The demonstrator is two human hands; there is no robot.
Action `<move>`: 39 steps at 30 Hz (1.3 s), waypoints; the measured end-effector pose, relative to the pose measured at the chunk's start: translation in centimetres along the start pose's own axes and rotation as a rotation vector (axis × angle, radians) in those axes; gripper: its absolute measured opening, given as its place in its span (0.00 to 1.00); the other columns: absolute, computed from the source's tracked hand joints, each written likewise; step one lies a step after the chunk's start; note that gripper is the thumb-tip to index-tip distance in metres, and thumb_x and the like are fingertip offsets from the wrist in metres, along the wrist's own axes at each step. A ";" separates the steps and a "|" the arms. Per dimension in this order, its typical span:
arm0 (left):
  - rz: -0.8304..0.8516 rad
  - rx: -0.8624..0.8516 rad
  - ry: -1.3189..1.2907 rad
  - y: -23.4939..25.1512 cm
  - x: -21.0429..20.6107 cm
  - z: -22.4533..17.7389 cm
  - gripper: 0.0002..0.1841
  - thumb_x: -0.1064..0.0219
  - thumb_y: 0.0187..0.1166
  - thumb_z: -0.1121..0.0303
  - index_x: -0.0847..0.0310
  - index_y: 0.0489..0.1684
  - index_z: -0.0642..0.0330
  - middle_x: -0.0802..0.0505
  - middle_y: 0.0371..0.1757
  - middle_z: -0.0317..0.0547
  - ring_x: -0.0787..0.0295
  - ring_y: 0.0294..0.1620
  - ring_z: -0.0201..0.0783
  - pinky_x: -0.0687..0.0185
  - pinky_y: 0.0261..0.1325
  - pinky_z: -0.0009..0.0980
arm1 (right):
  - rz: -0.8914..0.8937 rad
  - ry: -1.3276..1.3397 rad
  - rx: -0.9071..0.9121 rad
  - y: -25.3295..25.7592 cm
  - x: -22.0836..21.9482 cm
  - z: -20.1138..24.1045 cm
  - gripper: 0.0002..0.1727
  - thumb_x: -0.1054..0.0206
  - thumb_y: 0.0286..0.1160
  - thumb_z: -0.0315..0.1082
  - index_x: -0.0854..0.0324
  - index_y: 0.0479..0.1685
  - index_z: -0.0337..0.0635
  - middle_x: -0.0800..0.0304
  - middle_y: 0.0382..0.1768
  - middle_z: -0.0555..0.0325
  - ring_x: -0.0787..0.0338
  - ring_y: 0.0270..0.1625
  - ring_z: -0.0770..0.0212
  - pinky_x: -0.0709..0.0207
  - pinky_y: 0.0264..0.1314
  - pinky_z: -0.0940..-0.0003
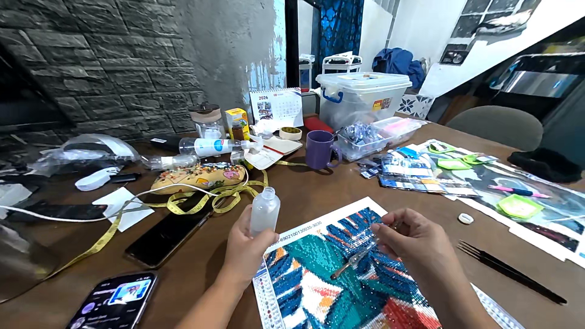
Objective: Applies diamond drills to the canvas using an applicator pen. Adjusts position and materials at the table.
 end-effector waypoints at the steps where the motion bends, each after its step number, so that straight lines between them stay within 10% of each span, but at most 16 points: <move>1: -0.002 0.001 -0.001 0.0 0.0 0.0 0.28 0.32 0.46 0.75 0.20 0.56 0.59 0.07 0.39 0.34 0.09 0.37 0.24 0.14 0.37 0.22 | -0.015 -0.021 0.003 0.1 0.2 0.0 0.07 0.26 0.70 0.20 0.19 0.37 0.37 0.12 0.21 0.58 0.13 0.20 0.68 0.17 0.25 0.75; 16: 0.021 -0.038 0.025 0.0 0.1 0.0 0.30 0.31 0.43 0.73 0.18 0.56 0.58 0.07 0.38 0.32 0.09 0.37 0.23 0.14 0.37 0.21 | -0.050 -0.014 0.064 0.1 1.1 0.5 0.07 0.26 0.69 0.20 0.18 0.37 0.39 0.13 0.20 0.59 0.13 0.19 0.69 0.18 0.24 0.75; 21: 0.147 -0.265 0.175 -0.5 -0.1 -0.2 0.28 0.29 0.49 0.70 0.17 0.58 0.63 0.07 0.45 0.35 0.09 0.45 0.20 0.12 0.47 0.22 | -0.120 0.178 0.377 -0.7 2.6 4.8 0.06 0.30 0.68 0.24 0.18 0.39 0.45 0.11 0.23 0.67 0.12 0.22 0.73 0.15 0.26 0.79; 28: 0.294 -0.438 0.345 -0.8 -0.5 -0.3 0.30 0.25 0.50 0.67 0.15 0.60 0.66 0.07 0.55 0.50 0.10 0.59 0.40 0.15 0.61 0.42 | -0.013 0.071 0.921 -2.1 1.2 10.6 0.08 0.27 0.76 0.35 0.17 0.47 0.60 0.09 0.32 0.76 0.10 0.30 0.77 0.13 0.33 0.81; 39: 0.282 -0.567 0.394 -1.0 -0.9 -0.2 0.28 0.25 0.52 0.64 0.13 0.57 0.64 0.06 0.50 0.49 0.09 0.54 0.42 0.14 0.58 0.44 | 0.062 -0.094 1.007 -3.3 -1.2 11.6 0.05 0.29 0.75 0.31 0.19 0.44 0.48 0.09 0.33 0.72 0.12 0.32 0.83 0.15 0.34 0.88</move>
Point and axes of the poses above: each hand's wrist, its own y-axis towards the middle knuckle, its own x-axis out of the back of the hand, z = x × y, the point moved 3 cm from there along y, towards the middle knuckle
